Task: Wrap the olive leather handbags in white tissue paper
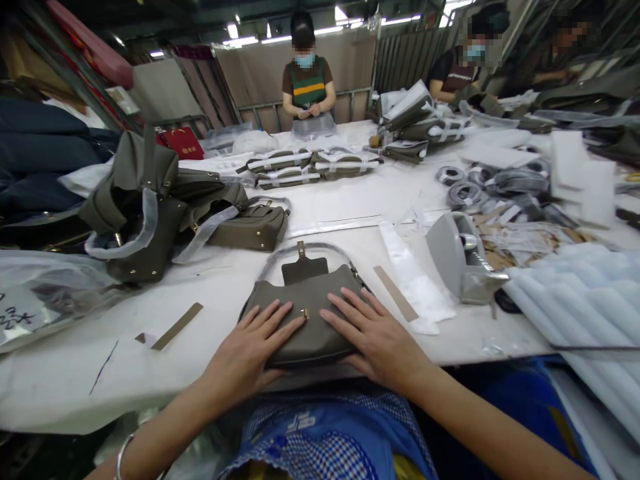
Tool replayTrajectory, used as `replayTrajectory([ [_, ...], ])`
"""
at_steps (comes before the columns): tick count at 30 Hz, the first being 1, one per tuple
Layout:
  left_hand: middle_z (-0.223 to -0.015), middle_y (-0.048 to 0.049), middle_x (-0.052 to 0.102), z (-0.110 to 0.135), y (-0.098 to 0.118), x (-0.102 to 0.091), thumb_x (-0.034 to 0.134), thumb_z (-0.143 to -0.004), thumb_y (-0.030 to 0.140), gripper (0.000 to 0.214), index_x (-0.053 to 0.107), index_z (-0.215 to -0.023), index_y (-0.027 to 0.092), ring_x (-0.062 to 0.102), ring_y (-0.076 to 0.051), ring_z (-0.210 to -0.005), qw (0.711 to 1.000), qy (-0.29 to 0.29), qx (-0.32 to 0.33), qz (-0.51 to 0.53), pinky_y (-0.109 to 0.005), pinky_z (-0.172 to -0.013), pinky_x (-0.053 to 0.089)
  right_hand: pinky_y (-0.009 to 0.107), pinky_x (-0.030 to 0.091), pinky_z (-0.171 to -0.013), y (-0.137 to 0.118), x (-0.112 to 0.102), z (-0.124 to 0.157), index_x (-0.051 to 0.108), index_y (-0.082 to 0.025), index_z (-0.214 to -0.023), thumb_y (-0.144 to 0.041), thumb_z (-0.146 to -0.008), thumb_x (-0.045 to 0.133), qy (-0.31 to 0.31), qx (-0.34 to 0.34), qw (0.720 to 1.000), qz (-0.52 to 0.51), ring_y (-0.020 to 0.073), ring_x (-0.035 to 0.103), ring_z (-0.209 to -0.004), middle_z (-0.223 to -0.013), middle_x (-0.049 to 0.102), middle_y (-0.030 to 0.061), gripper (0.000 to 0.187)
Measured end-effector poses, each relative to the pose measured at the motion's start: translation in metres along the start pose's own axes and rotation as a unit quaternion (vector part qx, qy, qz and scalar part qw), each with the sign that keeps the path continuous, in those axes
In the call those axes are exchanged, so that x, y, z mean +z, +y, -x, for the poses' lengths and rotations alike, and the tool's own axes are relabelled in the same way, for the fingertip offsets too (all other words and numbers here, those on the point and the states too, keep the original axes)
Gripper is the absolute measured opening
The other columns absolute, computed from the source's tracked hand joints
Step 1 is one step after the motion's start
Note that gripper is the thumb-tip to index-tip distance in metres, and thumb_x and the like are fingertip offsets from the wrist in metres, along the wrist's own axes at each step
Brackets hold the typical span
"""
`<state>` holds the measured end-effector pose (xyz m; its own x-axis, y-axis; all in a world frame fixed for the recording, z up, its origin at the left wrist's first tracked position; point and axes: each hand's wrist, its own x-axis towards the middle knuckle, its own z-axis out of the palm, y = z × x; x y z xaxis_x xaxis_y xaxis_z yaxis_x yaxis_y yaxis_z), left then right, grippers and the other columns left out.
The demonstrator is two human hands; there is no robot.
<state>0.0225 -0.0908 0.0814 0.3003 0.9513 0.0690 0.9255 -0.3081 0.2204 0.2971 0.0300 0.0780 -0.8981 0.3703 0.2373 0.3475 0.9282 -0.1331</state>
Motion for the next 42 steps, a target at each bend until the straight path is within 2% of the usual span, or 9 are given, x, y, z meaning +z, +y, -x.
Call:
replayTrajectory([
  [4,-0.158,-0.0018,0.035,0.008,-0.01,0.036,0.059,-0.078,0.009,0.087,0.026,-0.153,0.04,0.038,-0.033,-0.142,0.997,0.027,-0.041,-0.058,-0.055,-0.113,0.037,0.053,0.037,-0.115,0.009,0.036,0.006,0.031,-0.025,-0.154,-0.006,-0.082,0.055,-0.01,0.002,1.0,0.018,0.0293,0.034,-0.144,-0.157,0.037,0.0032,0.078],
  [8,-0.157,-0.0007,0.036,0.018,-0.011,0.06,0.044,-0.078,0.0,0.087,0.025,-0.154,0.039,0.036,-0.033,-0.143,0.995,0.055,-0.049,-0.07,-0.057,-0.113,0.037,0.05,0.039,-0.114,0.005,0.056,0.018,0.033,-0.024,-0.153,0.0,-0.083,0.043,0.025,-0.003,0.999,0.021,0.0258,0.043,-0.14,-0.15,0.048,0.0048,0.074],
  [16,-0.158,-0.0064,0.035,-0.003,-0.014,0.034,0.044,-0.081,0.005,0.083,0.021,-0.156,0.032,0.036,-0.033,-0.143,0.998,-0.001,-0.011,-0.069,-0.056,-0.113,0.034,0.053,0.031,-0.116,0.007,0.019,-0.025,0.036,-0.02,-0.152,-0.006,-0.069,0.063,-0.056,-0.023,0.998,-0.005,0.0342,0.041,-0.14,-0.154,0.042,0.011,0.088],
  [20,-0.161,-0.0003,0.027,-0.003,-0.019,0.038,0.042,-0.086,0.003,0.077,0.027,-0.153,0.039,0.024,-0.029,-0.149,0.995,-0.028,0.065,-0.065,-0.055,-0.117,0.028,0.05,0.026,-0.119,0.012,0.045,-0.019,0.031,-0.027,-0.154,-0.016,-0.083,0.063,-0.048,-0.045,0.998,-0.014,0.0279,0.03,-0.146,-0.161,0.03,0.0062,0.078],
  [23,-0.164,-0.0034,0.02,0.002,-0.014,0.047,0.056,-0.091,0.026,0.067,0.031,-0.152,0.037,0.016,-0.033,-0.15,0.997,-0.016,0.067,-0.044,-0.061,-0.119,0.021,0.053,0.023,-0.12,0.008,0.065,-0.002,0.029,-0.026,-0.155,-0.044,-0.086,0.066,-0.036,-0.016,0.999,-0.022,0.0301,0.02,-0.15,-0.164,0.02,0.0076,0.08],
  [26,-0.165,-0.0066,0.017,0.003,-0.004,0.056,0.062,-0.09,0.046,0.069,0.031,-0.151,0.039,0.016,-0.037,-0.15,0.999,0.007,0.03,-0.042,-0.067,-0.116,0.019,0.054,0.027,-0.118,0.006,0.062,-0.001,0.033,-0.024,-0.153,-0.055,-0.087,0.063,-0.04,-0.012,0.999,-0.02,0.0308,0.027,-0.147,-0.162,0.026,0.0091,0.079],
  [32,-0.164,-0.0065,0.019,-0.004,-0.001,0.071,0.051,-0.094,0.056,0.066,0.023,-0.152,0.044,0.019,-0.034,-0.15,0.997,0.058,0.001,-0.044,-0.064,-0.117,0.022,0.041,0.052,-0.095,0.006,0.035,-0.055,0.064,-0.02,-0.124,-0.031,-0.098,0.051,-0.04,-0.02,0.996,-0.071,0.0251,0.064,-0.111,-0.122,0.069,0.0109,0.031],
  [36,-0.164,-0.0053,0.021,-0.001,-0.003,0.074,0.049,-0.095,0.056,0.065,0.022,-0.153,0.044,0.021,-0.033,-0.149,0.996,0.079,-0.002,-0.047,-0.062,-0.117,0.024,0.034,0.055,-0.08,0.007,0.04,-0.09,0.069,-0.018,-0.11,-0.017,-0.093,0.055,-0.083,-0.063,0.991,-0.079,0.0222,0.068,-0.091,-0.101,0.071,0.0094,0.022],
  [42,-0.163,-0.0035,0.024,0.002,-0.003,0.075,0.045,-0.096,0.057,0.06,0.025,-0.151,0.046,0.025,-0.03,-0.148,0.99,0.133,-0.004,-0.055,-0.058,-0.116,0.027,0.028,0.048,-0.061,0.007,0.028,-0.136,0.071,-0.019,-0.081,-0.018,-0.088,0.062,-0.205,-0.076,0.975,-0.02,0.0205,0.068,-0.071,-0.078,0.069,0.0051,0.012],
])
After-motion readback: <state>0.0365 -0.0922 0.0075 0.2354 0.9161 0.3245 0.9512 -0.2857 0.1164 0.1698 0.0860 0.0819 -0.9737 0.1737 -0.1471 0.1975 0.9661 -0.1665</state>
